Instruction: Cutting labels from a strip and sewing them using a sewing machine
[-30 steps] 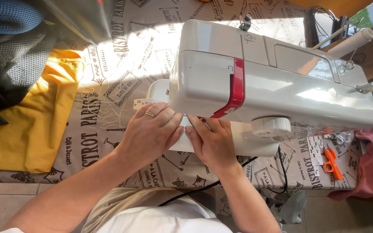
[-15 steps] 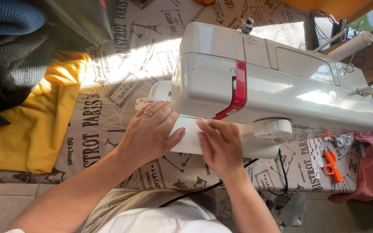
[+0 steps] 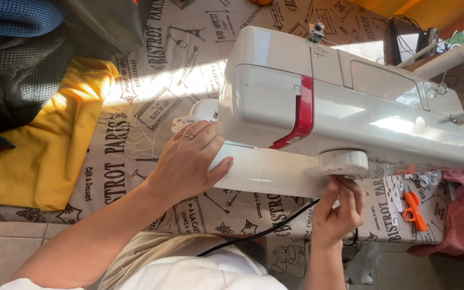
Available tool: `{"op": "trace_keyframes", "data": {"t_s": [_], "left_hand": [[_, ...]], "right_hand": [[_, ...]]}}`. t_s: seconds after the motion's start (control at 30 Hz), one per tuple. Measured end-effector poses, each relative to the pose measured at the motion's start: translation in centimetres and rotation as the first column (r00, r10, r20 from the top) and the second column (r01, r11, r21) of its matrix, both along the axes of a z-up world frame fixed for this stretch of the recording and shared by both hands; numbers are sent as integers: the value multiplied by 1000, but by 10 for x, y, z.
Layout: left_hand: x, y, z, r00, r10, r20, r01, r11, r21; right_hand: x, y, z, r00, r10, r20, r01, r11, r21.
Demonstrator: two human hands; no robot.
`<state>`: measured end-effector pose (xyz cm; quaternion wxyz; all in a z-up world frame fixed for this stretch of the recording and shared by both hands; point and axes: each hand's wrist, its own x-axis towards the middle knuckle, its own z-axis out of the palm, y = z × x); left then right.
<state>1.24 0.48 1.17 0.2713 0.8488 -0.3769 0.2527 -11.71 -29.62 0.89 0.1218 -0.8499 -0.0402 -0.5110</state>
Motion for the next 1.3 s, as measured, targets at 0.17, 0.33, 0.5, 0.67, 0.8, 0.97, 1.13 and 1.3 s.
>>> {"op": "trace_keyframes", "data": {"t_s": [0.17,0.33,0.5,0.67,0.8,0.97,1.13,1.3], "left_hand": [[-2,0,0,1000,-13,-26,13,1000,11],[-1,2,-1,999,-19,30,18,1000,9],[-1,2,-2,999,-9,42,8,1000,6],[-3,-4,-5,992,22,123,-12,996,-87],[-3,-6,-5,994,18,109,-11,998,-67],[-5,-5,1,995,17,101,-11,998,-64],[-5,-5,5,992,52,118,-53,999,9],[19,-12,-18,987,138,81,-143,988,55]], "right_hand": [[-6,1,-1,1000,-11,-29,12,999,38],[-6,0,-3,999,-25,-20,26,998,52],[9,13,-3,981,158,114,-161,987,18],[50,64,38,971,230,-57,-227,972,54],[66,75,57,789,476,-388,-118,738,665],[67,72,55,775,535,-336,-188,703,686],[54,64,41,734,610,-300,-252,654,713],[39,56,33,702,665,-253,-317,610,726]]}}
